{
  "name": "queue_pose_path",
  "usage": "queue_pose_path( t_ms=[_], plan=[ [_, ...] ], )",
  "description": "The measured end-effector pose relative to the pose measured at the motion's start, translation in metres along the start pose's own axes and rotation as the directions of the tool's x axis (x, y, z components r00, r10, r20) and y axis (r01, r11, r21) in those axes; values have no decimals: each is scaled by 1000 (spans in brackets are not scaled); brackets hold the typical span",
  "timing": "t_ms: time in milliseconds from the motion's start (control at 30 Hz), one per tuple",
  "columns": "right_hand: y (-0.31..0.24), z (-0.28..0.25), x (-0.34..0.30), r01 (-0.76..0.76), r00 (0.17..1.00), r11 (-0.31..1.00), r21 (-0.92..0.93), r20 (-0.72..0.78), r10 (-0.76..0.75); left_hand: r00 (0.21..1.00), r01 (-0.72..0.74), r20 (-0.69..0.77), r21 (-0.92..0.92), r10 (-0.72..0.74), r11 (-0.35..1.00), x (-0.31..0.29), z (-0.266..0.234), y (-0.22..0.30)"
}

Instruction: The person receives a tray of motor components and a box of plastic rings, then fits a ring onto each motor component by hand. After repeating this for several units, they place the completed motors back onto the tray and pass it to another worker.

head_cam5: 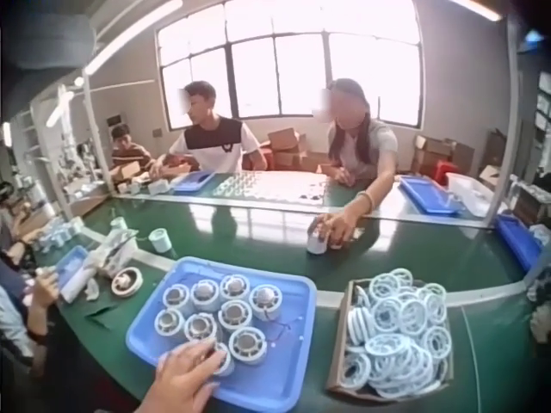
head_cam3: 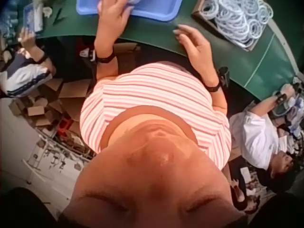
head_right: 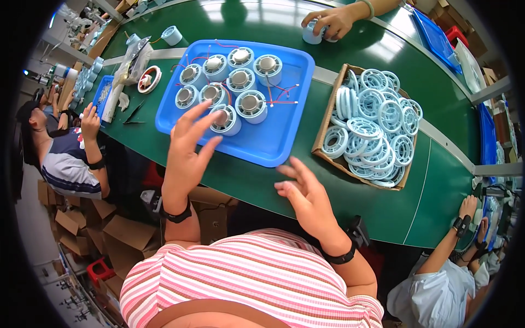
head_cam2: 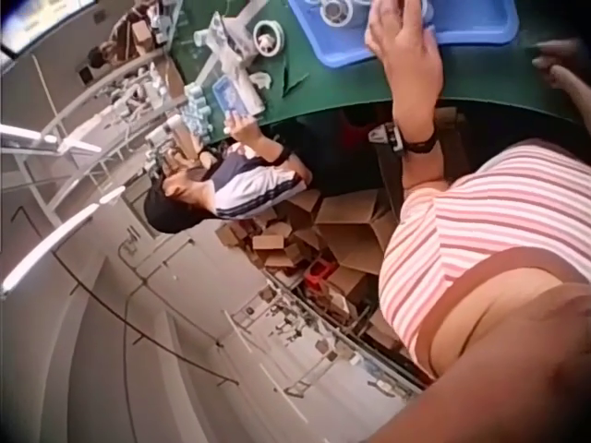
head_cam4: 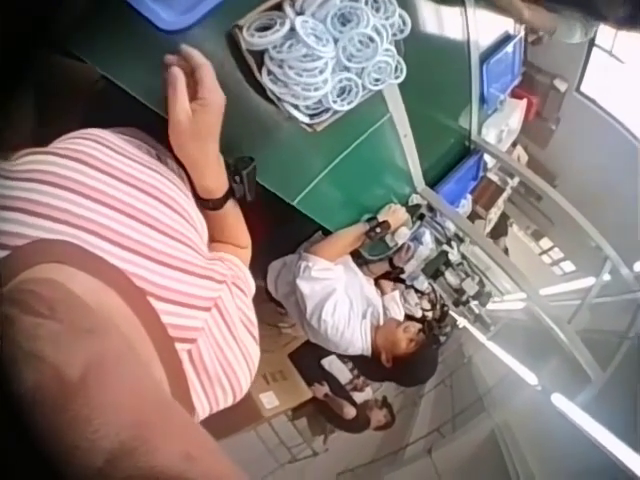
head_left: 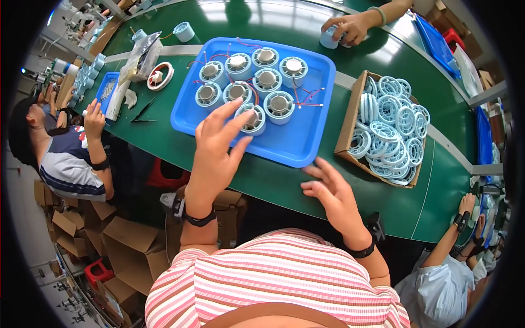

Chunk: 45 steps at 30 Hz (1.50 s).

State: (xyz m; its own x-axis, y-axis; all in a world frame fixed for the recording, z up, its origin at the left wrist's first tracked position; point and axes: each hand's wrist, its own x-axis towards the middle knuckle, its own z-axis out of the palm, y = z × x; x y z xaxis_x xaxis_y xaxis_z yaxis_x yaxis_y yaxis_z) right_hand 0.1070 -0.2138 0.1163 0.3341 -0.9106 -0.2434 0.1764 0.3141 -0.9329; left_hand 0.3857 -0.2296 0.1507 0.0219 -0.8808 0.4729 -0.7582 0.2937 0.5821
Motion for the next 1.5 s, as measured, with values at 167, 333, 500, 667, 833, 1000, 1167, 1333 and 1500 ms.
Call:
queue_pose_path(
  t_ms=[167, 333, 500, 667, 833, 1000, 1167, 1333, 1500],
  plan=[
    [-29, -45, -40, 330, 918, 795, -510, -23, -396, 973, -136, 223, 370, 55, 919, 3, 21, 5],
    [-54, -79, -39, 304, 588, 138, -943, 72, -805, 934, -165, 349, 231, 77, 959, 19, 9, 9],
    [-33, -97, -22, 311, 578, 184, -932, 31, -816, 867, -74, 496, 40, 45, 996, 41, 10, 19],
    [-33, -104, -7, 366, 578, 101, -925, 141, -804, 844, -53, 536, 80, 2, 995, 47, 10, 28],
    [-40, -115, 10, 378, 581, 85, -922, 165, -797, 845, -79, 535, 168, -24, 983, 45, 10, 27],
    [-47, -120, 19, 443, 609, 212, -871, 119, -784, 912, -162, 403, 193, 73, 968, 40, -3, 32],
    [-83, -119, 20, 405, 584, 233, -884, 54, -810, 925, -291, 307, 192, 225, 937, 32, -16, 73],
    [-110, -109, 77, 386, 550, -211, -898, 408, -729, 843, -445, 336, -4, 421, 895, 25, 18, 108],
    [-118, -115, 105, 499, 653, -106, -860, 454, -606, 765, -363, 508, -168, 397, 916, 8, 70, 116]
  ],
)
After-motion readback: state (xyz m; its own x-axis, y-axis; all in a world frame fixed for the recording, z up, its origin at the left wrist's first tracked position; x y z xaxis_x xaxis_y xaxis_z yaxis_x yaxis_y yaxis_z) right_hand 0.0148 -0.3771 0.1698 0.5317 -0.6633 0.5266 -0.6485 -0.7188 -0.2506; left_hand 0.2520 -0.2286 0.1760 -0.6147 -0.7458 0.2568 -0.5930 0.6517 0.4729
